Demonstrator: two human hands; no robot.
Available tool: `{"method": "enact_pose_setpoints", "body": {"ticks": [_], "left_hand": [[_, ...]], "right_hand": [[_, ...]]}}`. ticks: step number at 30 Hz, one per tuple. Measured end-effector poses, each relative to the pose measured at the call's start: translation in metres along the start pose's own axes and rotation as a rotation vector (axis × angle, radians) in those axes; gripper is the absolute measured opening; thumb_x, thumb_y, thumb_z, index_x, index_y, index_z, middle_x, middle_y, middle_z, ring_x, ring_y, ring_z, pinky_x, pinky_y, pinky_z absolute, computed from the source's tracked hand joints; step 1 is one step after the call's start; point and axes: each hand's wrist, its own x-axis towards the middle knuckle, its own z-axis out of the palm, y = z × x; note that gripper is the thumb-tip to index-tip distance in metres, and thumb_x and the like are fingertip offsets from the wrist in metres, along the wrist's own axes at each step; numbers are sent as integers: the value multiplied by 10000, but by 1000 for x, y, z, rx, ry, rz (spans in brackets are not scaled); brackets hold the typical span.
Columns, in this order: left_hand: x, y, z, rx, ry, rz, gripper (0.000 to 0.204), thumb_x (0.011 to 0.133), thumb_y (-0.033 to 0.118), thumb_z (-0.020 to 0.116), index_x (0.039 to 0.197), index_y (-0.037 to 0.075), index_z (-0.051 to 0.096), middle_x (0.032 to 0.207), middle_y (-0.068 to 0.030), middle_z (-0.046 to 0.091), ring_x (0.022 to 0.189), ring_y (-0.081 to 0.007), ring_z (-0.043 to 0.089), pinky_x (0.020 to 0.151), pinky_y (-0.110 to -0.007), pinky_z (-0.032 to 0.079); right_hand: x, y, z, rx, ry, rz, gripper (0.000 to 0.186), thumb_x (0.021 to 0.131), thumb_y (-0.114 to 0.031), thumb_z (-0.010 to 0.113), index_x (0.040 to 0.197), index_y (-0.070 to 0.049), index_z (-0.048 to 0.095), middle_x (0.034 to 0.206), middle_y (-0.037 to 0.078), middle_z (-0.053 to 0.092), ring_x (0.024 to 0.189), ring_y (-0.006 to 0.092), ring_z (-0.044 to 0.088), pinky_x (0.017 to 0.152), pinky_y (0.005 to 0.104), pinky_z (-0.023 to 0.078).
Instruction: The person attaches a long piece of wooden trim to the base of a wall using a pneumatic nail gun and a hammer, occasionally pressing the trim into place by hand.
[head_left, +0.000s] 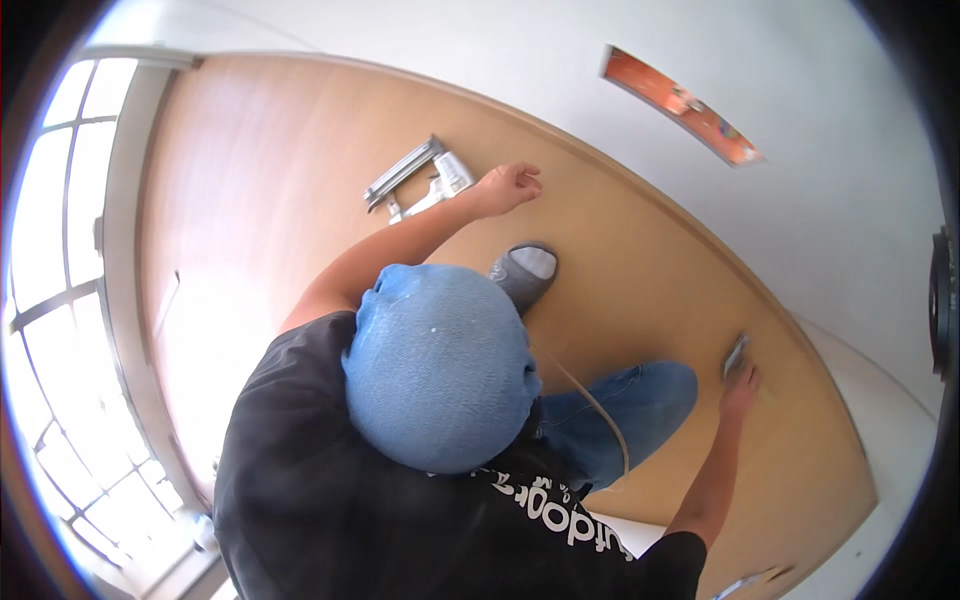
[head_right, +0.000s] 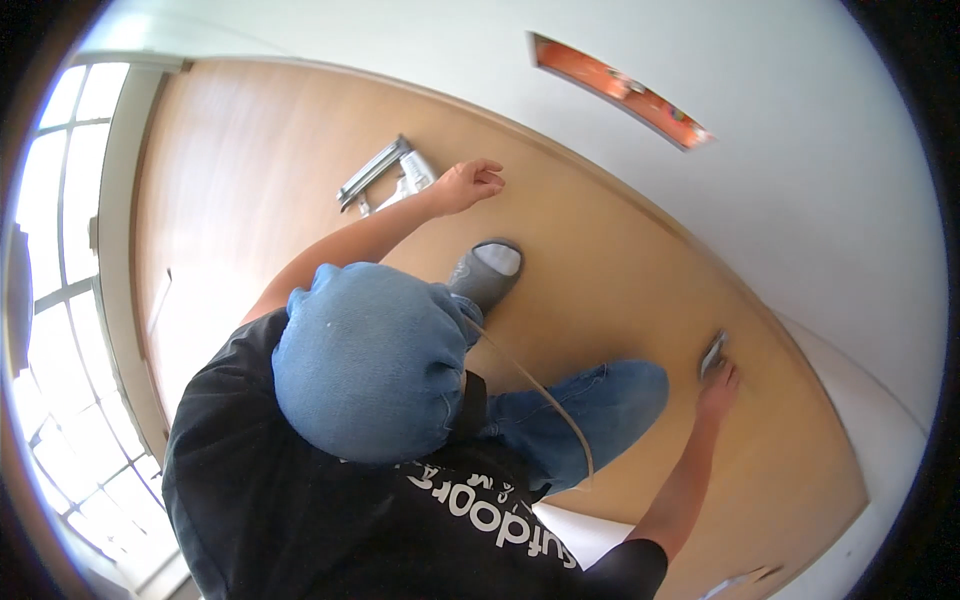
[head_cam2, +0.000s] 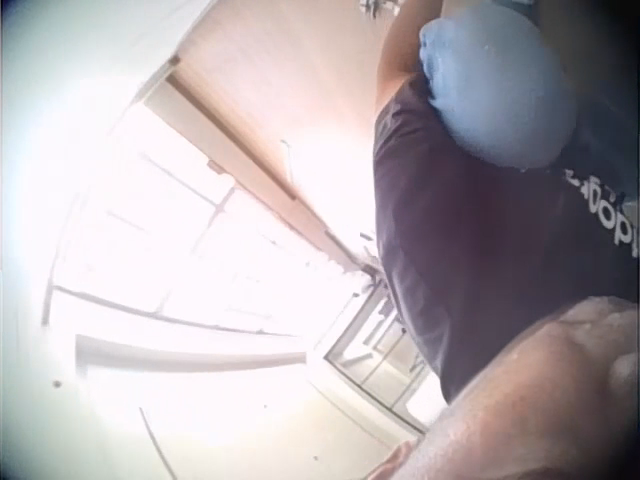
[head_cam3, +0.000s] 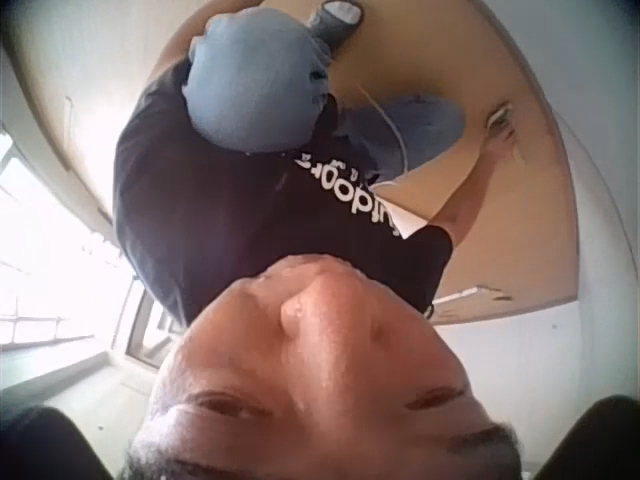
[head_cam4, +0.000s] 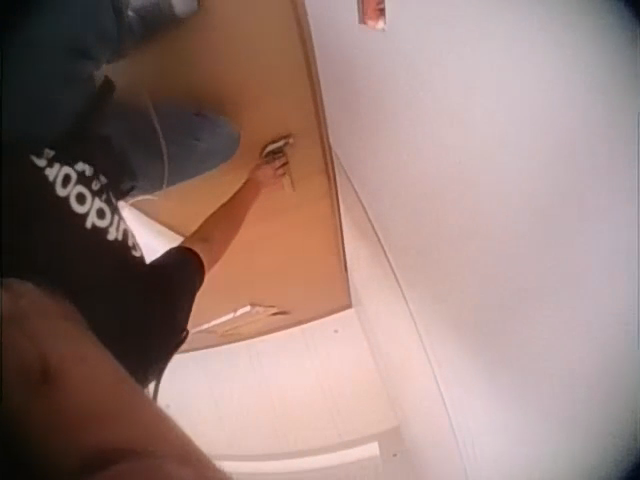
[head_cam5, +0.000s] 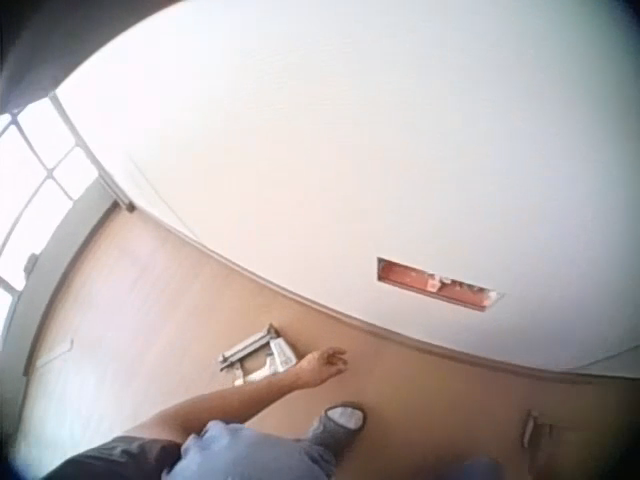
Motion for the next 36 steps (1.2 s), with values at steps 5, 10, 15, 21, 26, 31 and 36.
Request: {"method": "enact_pose_setpoints", "body": {"ticks": [5,10,15,21,26,31,36], "left_hand": [[-29,16,-7,-139,194,-47,612,928,210,697,1426,-83,496,1226,-163,727,1110,-252,699,932,-366,565],[15,34,-24,-484,272,-283,726,951,243,681,1531,-52,361,1439,-161,609,1287,-274,593,1012,-380,517],[60,15,-35,-635,304,-240,915,938,224,657,1641,7,114,1558,-208,467,1395,-331,487,1080,-443,474],[79,2,-5,-529,614,-262,1042,882,148,653,1642,23,-49,1558,-222,335,1379,-373,444,1108,-421,463],[87,20,-10,-570,424,-268,1041,919,159,609,1613,13,-154,1638,-265,149,1475,-436,331,1163,-454,422],[78,22,-14,-430,438,-365,1072,928,199,635,1604,1,-174,1614,-263,191,1448,-437,370,1137,-464,453],[56,56,11,-443,330,-428,780,918,304,670,1515,-11,279,1514,-256,375,1373,-419,457,1077,-500,483]], "right_hand": [[-28,-5,-2,-81,42,-157,652,920,-50,578,1540,-2,386,1552,263,437,1383,463,450,1154,511,389],[-6,-1,-12,-53,-202,-121,631,911,-129,617,1487,26,411,1537,250,432,1417,457,398,1180,497,341],[5,-46,-9,-42,-343,13,666,911,-247,646,1449,60,401,1528,241,417,1446,440,339,1216,511,246],[12,-66,-23,-39,-428,119,741,915,-313,647,1497,34,348,1569,251,367,1472,437,296,1228,544,196],[11,-48,-25,-89,-429,177,856,922,-379,658,1569,18,264,1650,256,237,1522,437,207,1246,553,147],[12,-65,-21,-79,-491,157,907,936,-424,646,1596,26,217,1672,252,197,1549,430,149,1261,552,77],[11,-63,-23,-64,-510,168,921,945,-426,639,1599,43,191,1677,257,191,1556,426,135,1264,548,55]]}}
